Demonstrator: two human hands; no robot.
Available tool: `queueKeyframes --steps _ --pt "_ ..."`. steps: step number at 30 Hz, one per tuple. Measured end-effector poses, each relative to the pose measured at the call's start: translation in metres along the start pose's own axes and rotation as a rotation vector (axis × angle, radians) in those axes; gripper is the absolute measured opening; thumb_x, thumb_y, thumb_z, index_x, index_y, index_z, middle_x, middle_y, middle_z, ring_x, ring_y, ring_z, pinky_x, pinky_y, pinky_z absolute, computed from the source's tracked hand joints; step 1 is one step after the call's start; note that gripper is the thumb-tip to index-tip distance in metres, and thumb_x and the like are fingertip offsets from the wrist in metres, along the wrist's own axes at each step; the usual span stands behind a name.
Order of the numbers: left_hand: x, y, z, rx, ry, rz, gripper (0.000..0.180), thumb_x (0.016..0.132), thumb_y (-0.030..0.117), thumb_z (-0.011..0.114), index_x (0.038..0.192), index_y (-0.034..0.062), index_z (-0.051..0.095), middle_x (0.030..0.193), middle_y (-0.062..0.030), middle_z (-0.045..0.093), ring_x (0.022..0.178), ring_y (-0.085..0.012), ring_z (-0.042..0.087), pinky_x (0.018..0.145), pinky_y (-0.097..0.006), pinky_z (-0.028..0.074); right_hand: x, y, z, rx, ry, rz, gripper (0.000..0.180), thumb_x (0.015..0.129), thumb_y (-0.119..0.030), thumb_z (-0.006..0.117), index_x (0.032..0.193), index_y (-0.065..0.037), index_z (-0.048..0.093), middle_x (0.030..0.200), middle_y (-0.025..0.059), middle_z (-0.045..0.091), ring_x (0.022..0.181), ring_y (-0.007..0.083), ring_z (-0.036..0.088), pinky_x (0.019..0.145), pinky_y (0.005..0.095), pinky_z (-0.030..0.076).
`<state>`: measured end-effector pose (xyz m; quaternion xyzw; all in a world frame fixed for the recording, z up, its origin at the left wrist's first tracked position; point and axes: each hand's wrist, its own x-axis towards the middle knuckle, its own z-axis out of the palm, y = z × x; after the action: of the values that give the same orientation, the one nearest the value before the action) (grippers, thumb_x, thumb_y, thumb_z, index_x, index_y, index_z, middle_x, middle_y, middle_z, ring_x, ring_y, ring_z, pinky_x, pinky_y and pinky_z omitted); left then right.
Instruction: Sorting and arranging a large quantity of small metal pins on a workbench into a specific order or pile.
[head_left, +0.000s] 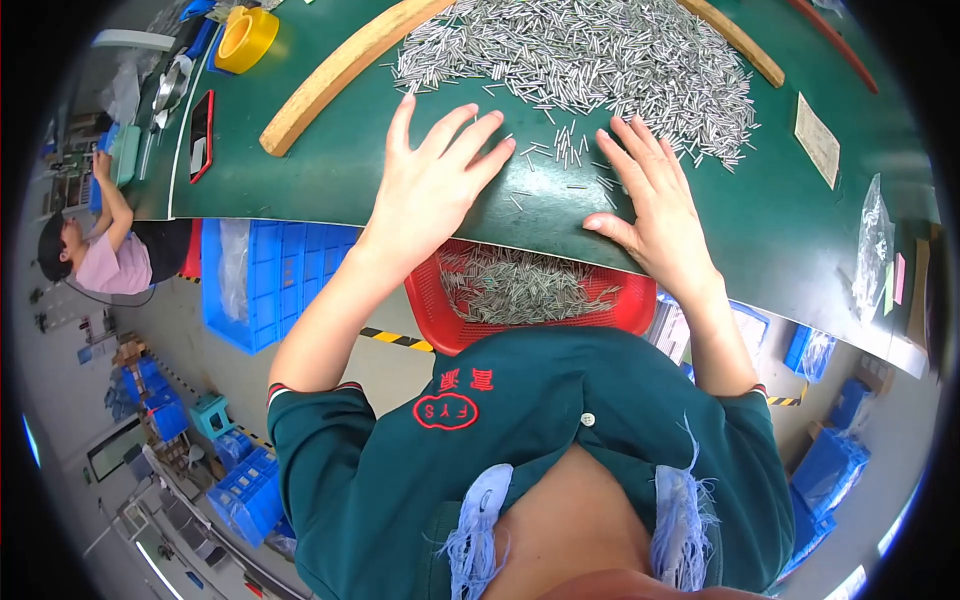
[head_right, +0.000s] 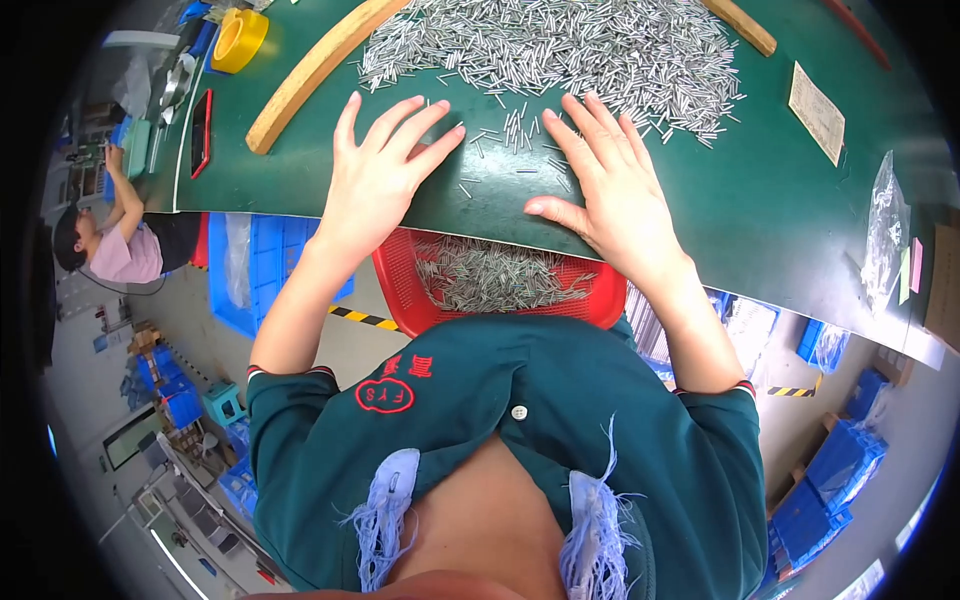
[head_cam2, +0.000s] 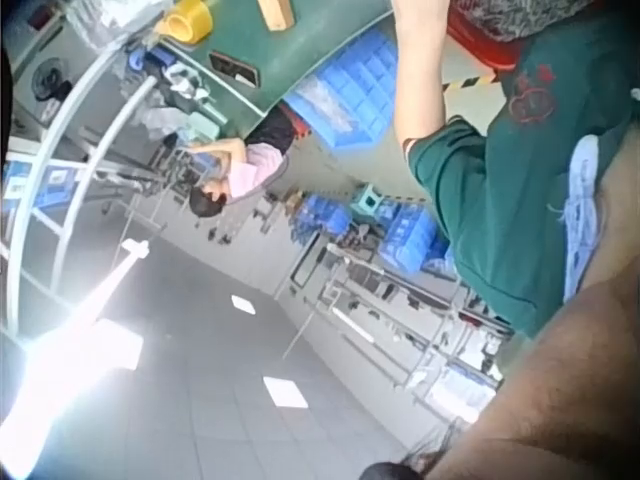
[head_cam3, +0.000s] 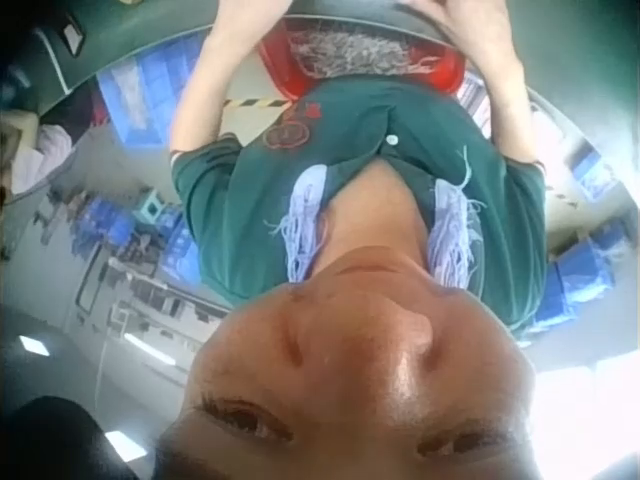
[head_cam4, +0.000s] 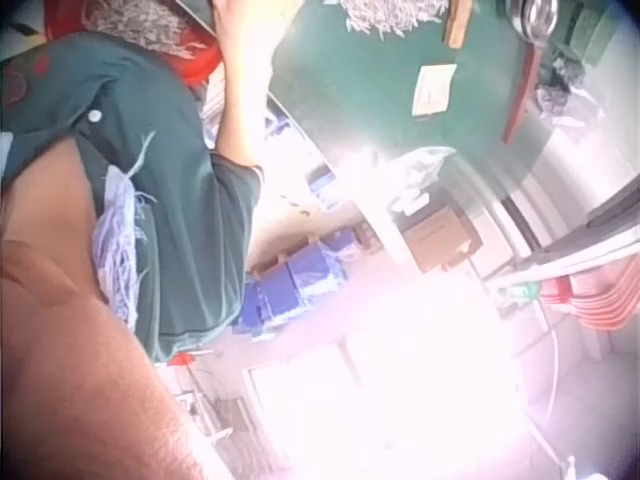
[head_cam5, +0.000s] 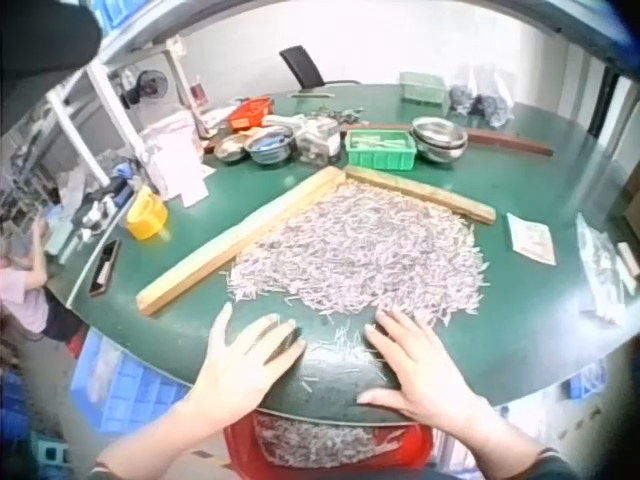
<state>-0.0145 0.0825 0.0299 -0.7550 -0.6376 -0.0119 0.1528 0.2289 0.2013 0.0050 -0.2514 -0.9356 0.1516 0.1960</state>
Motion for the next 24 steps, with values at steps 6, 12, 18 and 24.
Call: queueKeyframes --steps 6,12,18,24 --pt "-0.044 -0.025 0.004 0.031 0.01 -0.112 0.044 0.087 0.009 0.061 0.126 0.0291 0.065 0.138 0.0021 0.055 0.132 -0.0188 0.048 0.113 -0.065 0.024 0.002 -0.001 0.001 -0.018 -0.007 -0.011 0.082 0.08 -0.055 0.069 0.144 -0.01 0.048 0.15 0.0154 0.045 0.145 0.0323 0.035 0.12 0.0484 0.025" --pt "-0.083 -0.083 -0.004 0.34 -0.052 -0.405 0.043 0.091 0.006 0.06 0.13 0.0223 0.063 0.139 0.0021 0.055 0.135 -0.0189 0.046 0.113 -0.065 0.025 0.002 -0.002 0.001 -0.011 -0.025 -0.001 0.08 0.081 -0.052 0.07 0.146 -0.011 0.047 0.152 0.0132 0.043 0.146 0.0318 0.033 0.12 0.0477 0.024" --pt "-0.107 -0.08 -0.004 0.29 -0.017 -0.592 0.043 0.096 0.034 0.06 0.131 0.0098 0.06 0.137 -0.0031 0.058 0.135 -0.0185 0.047 0.112 -0.065 0.027 0.001 -0.005 -0.001 -0.016 -0.055 0.015 0.079 0.081 -0.048 0.072 0.146 -0.011 0.047 0.152 0.0124 0.043 0.146 0.0311 0.032 0.121 0.0485 0.023" --pt "-0.111 -0.079 0.007 0.245 -0.009 -0.611 0.039 0.095 0.036 0.061 0.126 0.0115 0.063 0.134 -0.0036 0.059 0.132 -0.02 0.05 0.111 -0.064 0.028 0.001 -0.005 0.0 -0.023 -0.064 0.027 0.078 0.081 -0.046 0.072 0.145 -0.01 0.048 0.152 0.0125 0.043 0.146 0.0314 0.032 0.121 0.0485 0.023"
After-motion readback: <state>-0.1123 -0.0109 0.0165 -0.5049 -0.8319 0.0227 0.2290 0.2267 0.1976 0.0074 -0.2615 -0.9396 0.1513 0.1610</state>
